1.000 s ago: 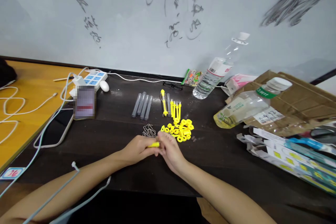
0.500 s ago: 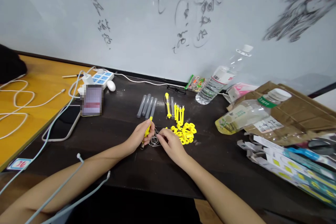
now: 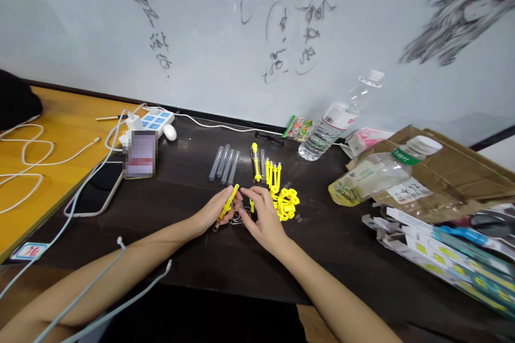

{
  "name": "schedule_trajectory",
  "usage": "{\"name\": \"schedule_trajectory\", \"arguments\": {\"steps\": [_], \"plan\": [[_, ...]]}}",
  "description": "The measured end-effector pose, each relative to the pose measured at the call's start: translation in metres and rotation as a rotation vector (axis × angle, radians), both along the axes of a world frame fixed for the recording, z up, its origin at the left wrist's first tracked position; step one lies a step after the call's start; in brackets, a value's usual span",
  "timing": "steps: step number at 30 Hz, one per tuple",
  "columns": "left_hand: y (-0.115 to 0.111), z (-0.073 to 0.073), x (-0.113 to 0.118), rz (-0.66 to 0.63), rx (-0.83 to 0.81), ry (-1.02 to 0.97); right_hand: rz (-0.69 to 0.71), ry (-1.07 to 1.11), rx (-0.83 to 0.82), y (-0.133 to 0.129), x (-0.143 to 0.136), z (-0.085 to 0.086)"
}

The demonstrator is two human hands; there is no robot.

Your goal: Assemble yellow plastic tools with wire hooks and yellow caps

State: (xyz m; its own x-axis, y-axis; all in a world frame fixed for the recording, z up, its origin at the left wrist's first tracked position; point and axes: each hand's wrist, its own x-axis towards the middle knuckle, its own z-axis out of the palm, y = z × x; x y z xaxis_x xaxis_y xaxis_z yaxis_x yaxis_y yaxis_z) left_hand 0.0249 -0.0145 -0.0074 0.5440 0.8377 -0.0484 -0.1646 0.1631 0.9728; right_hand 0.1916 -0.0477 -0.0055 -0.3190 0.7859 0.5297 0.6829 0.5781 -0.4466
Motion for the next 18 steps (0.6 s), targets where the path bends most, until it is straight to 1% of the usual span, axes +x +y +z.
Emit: {"name": "schedule_trajectory", "arguments": {"steps": [3,5,10,14,18], "plan": [[-0.004,-0.003,-0.001,-0.038,0.071,0.081,0.042,-0.087,0.080,-0.005,-0.003,-0.001],[-0.009,-0.004,-0.001,-0.046,0.141,0.115,0.069,-0.138,0.100,-0.007,-0.007,-0.003],[-0.018,-0.002,-0.003,-0.063,0.350,0.130,0.077,-0.153,0.118,-0.008,-0.010,-0.003],[-0.018,-0.003,-0.004,-0.072,0.399,0.187,0.063,-0.139,0.104,-0.008,-0.009,0.002],[-0.018,-0.002,-0.004,-0.077,0.424,0.234,0.020,-0.102,0.039,-0.006,-0.005,0.008]]}}
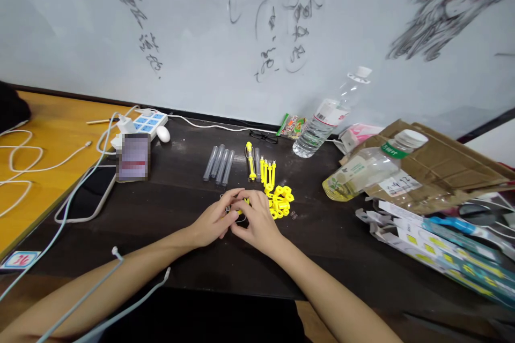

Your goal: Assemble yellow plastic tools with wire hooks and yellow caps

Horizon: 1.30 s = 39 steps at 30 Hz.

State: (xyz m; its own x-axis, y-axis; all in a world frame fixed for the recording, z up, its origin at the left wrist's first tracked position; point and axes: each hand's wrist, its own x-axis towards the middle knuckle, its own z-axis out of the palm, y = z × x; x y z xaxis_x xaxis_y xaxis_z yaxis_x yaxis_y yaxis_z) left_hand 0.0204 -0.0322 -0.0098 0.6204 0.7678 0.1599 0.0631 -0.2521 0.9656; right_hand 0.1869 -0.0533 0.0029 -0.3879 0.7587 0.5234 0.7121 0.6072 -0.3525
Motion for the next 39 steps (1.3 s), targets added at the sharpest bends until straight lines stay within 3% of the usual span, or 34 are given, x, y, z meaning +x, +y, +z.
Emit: {"name": "schedule_trajectory", "arguments": {"steps": [8,14,16,19,25,30,35,39], "plan": [[0.004,0.007,0.000,0.135,0.042,0.077,0.030,0.336,-0.208,0.022,0.021,0.003],[0.012,0.008,-0.002,0.240,0.139,0.076,-0.161,0.596,-0.227,0.041,0.046,0.002],[0.013,0.008,-0.003,0.264,0.141,0.064,-0.213,0.519,-0.183,0.045,0.054,0.003],[0.013,0.008,-0.004,0.295,0.139,0.079,-0.255,0.232,-0.077,0.048,0.061,0.002],[0.014,0.008,-0.003,0.344,0.104,-0.004,-0.214,-0.137,-0.058,0.041,0.047,-0.005],[0.021,0.003,-0.003,0.378,0.056,-0.085,-0.111,-0.321,0.002,0.037,0.033,-0.011],[0.026,0.000,-0.006,0.392,0.009,-0.138,-0.167,-0.387,0.037,0.038,0.032,-0.014],[0.029,-0.002,-0.008,0.370,0.080,-0.022,-0.202,-0.462,0.062,0.039,0.031,-0.016]]}}
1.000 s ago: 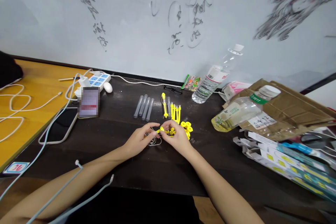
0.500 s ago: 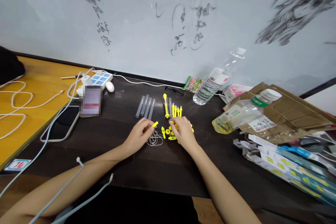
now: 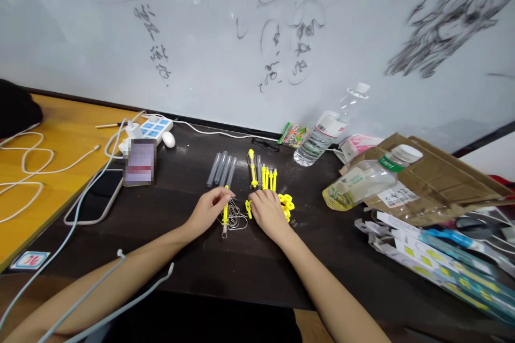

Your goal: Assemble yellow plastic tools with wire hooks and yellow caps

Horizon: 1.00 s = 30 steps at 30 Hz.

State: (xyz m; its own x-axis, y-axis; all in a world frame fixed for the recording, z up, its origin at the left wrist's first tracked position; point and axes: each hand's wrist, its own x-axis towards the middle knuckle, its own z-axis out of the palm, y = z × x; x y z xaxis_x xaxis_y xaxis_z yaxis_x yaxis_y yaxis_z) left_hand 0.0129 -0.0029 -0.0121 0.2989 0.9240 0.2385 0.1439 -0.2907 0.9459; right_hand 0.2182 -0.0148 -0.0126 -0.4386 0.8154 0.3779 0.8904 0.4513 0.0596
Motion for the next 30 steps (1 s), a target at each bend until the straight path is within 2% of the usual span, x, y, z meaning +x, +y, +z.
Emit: {"name": "schedule_trajectory", "arguments": {"steps": [6,12,18,22,24,26,30], "plan": [[-0.002,-0.002,0.000,-0.077,0.013,0.245,-0.048,-0.072,0.027,0.001,-0.005,-0.002],[-0.004,-0.001,-0.001,-0.082,0.129,0.487,-0.091,-0.077,-0.008,0.006,-0.009,-0.001],[-0.002,-0.004,-0.005,-0.095,0.252,0.654,-0.078,-0.054,-0.028,0.007,-0.009,-0.003],[-0.002,-0.004,-0.005,-0.109,0.320,0.703,-0.073,0.019,-0.033,0.002,-0.010,0.007],[-0.002,-0.003,-0.005,-0.122,0.335,0.709,-0.039,0.078,-0.061,-0.005,-0.012,0.013],[-0.001,-0.003,-0.005,-0.135,0.330,0.704,0.055,0.096,-0.109,-0.014,-0.017,0.016],[-0.001,-0.004,-0.006,-0.146,0.307,0.681,0.156,0.035,-0.147,-0.028,-0.029,0.012]]}}
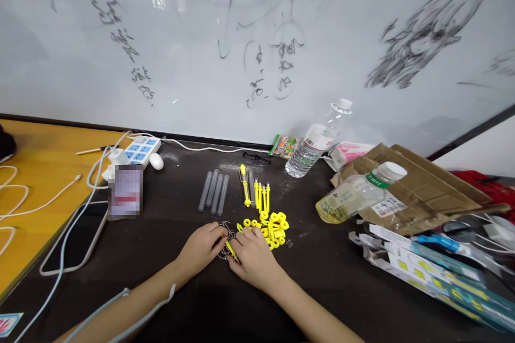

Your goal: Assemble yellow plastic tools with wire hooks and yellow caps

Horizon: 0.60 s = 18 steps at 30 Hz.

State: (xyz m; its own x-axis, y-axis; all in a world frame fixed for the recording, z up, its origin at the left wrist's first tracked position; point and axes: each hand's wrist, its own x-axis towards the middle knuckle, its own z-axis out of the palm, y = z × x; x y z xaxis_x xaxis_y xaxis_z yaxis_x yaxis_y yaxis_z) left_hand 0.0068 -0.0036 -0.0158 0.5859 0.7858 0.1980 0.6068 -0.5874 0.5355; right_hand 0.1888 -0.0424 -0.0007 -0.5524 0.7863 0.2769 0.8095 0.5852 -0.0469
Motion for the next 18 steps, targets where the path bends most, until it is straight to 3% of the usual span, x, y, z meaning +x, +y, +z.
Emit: {"name": "schedule_trajectory", "arguments": {"steps": [3,6,11,15,18], "plan": [[-0.002,0.001,-0.001,0.035,0.027,-0.078,-0.016,0.039,-0.030,0.000,-0.002,0.000],[-0.005,0.004,-0.001,-0.005,0.107,-0.157,-0.153,0.201,-0.068,0.009,0.011,0.010],[-0.006,0.006,0.001,-0.251,0.084,-0.038,-0.457,0.574,-0.026,0.039,0.070,0.021],[-0.004,0.007,0.000,-0.237,0.042,-0.010,-0.558,0.905,-0.019,0.059,0.121,0.015],[-0.004,0.010,-0.001,-0.218,0.035,0.000,-0.581,1.121,0.008,0.068,0.142,0.013]]}}
